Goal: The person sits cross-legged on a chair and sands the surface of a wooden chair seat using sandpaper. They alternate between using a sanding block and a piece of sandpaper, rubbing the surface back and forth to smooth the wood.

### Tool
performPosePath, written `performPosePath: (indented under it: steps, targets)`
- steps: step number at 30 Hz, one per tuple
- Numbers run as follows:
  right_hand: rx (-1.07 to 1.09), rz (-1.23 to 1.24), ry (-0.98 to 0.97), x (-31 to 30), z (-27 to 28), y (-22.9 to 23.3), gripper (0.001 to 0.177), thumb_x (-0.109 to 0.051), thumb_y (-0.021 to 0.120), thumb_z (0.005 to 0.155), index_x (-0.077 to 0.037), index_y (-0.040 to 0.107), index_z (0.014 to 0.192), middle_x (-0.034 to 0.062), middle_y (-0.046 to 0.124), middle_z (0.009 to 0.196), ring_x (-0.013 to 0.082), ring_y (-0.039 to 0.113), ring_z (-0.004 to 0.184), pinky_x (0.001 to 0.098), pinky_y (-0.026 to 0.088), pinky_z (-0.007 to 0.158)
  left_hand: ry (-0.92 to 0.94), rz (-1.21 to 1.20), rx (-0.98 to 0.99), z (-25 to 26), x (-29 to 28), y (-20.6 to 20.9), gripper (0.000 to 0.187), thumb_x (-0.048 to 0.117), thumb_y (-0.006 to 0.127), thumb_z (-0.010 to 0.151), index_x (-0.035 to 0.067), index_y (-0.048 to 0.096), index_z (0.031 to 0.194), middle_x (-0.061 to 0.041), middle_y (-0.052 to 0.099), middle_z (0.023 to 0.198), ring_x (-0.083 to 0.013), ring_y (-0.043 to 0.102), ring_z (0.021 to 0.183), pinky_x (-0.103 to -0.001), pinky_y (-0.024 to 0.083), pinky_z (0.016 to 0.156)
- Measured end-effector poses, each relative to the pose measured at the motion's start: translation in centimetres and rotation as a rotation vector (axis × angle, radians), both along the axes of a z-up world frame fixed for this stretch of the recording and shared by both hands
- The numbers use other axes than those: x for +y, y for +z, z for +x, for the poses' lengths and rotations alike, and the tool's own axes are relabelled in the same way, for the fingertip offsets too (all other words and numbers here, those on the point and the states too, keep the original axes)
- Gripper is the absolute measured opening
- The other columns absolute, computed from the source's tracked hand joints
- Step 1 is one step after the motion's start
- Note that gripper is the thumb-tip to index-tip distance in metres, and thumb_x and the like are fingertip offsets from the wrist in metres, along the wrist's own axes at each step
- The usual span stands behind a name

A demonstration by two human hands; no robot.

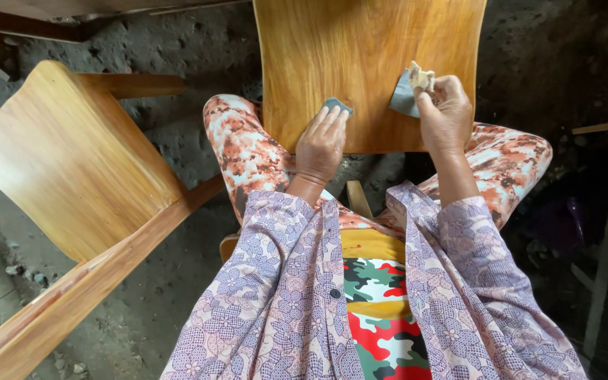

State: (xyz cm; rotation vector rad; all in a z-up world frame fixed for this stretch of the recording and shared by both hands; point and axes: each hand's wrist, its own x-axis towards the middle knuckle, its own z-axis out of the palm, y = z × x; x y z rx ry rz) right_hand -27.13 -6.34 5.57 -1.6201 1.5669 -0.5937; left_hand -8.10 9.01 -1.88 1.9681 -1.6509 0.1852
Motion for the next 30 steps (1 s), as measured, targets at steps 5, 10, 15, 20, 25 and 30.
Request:
performPosePath:
  steps: [5, 10, 15, 20, 25, 30]
  targets:
    - [-0.682, 0.266, -0.230, -0.7, -2.1, -0.4, 0.017, -0.011, 0.073, 0.097, -0.017, 0.059, 0.106, -0.0035, 0.070, 0.097, 0.0075, 0.070, 0.088, 0.0253, 0.062, 0.078, 0.067, -0.063, 0.151, -1.6, -3.1, 4.5, 0.027, 0.020, 0.059, 0.102, 0.020, 0.070, 0.126, -0.001, 0.072, 0.126, -0.0190, 0.069, 0.118, -0.029, 0.056, 0.103]
    - [-0.898, 0.468, -0.298, 0.1, -4.0, 2.9, 0.017, -0.017, 0.066, 0.100, -0.014, 0.058, 0.115, -0.0008, 0.070, 0.093, 0.0093, 0.070, 0.078, 0.0372, 0.070, 0.082, -0.045, -0.163, 0.089, -4.0, -7.2, 5.6, 0.030, 0.019, 0.055, 0.103, 0.022, 0.068, 0.131, 0.001, 0.070, 0.131, -0.0190, 0.069, 0.119, -0.031, 0.057, 0.103]
    - [-0.964, 0.540, -0.346, 0.8, -5.2, 5.2, 0.032, -0.014, 0.058, 0.100, -0.015, 0.056, 0.132, 0.0028, 0.068, 0.128, 0.0147, 0.069, 0.109, 0.0312, 0.062, 0.084, -0.318, 0.157, -0.088, -6.1, -9.3, 4.5, 0.040, 0.005, 0.054, 0.103, 0.014, 0.060, 0.141, -0.008, 0.056, 0.148, -0.0350, 0.053, 0.139, -0.055, 0.046, 0.115]
    - [-0.981, 0.517, -0.321, 1.2, -5.0, 5.8, 0.018, -0.017, 0.058, 0.103, -0.016, 0.056, 0.121, 0.0031, 0.072, 0.113, 0.0180, 0.076, 0.101, 0.0387, 0.067, 0.091, -0.311, 0.252, -0.075, -7.8, -8.1, 0.0, 0.047, 0.032, 0.075, 0.091, 0.019, 0.062, 0.135, -0.008, 0.049, 0.153, -0.0303, 0.046, 0.143, -0.062, 0.033, 0.119]
    - [-0.936, 0.520, -0.263, 1.5, -3.8, 4.7, 0.018, -0.021, 0.062, 0.102, -0.018, 0.057, 0.119, 0.0020, 0.072, 0.108, 0.0180, 0.077, 0.096, 0.0397, 0.068, 0.088, -0.187, 0.307, 0.167, -6.9, -7.0, 3.5, 0.040, 0.044, 0.052, 0.105, 0.027, 0.059, 0.140, -0.002, 0.052, 0.153, -0.0251, 0.047, 0.145, -0.059, 0.029, 0.124]
    - [-0.986, 0.623, -0.281, 2.5, -2.2, 1.3, 0.008, -0.018, 0.067, 0.102, -0.015, 0.059, 0.101, 0.0025, 0.069, 0.083, 0.0196, 0.077, 0.075, 0.0363, 0.067, 0.067, 0.014, 0.182, 1.791, -7.2, -5.8, 5.6, 0.044, 0.048, 0.058, 0.108, 0.019, 0.064, 0.140, 0.002, 0.065, 0.134, -0.0130, 0.054, 0.127, -0.042, 0.044, 0.107]
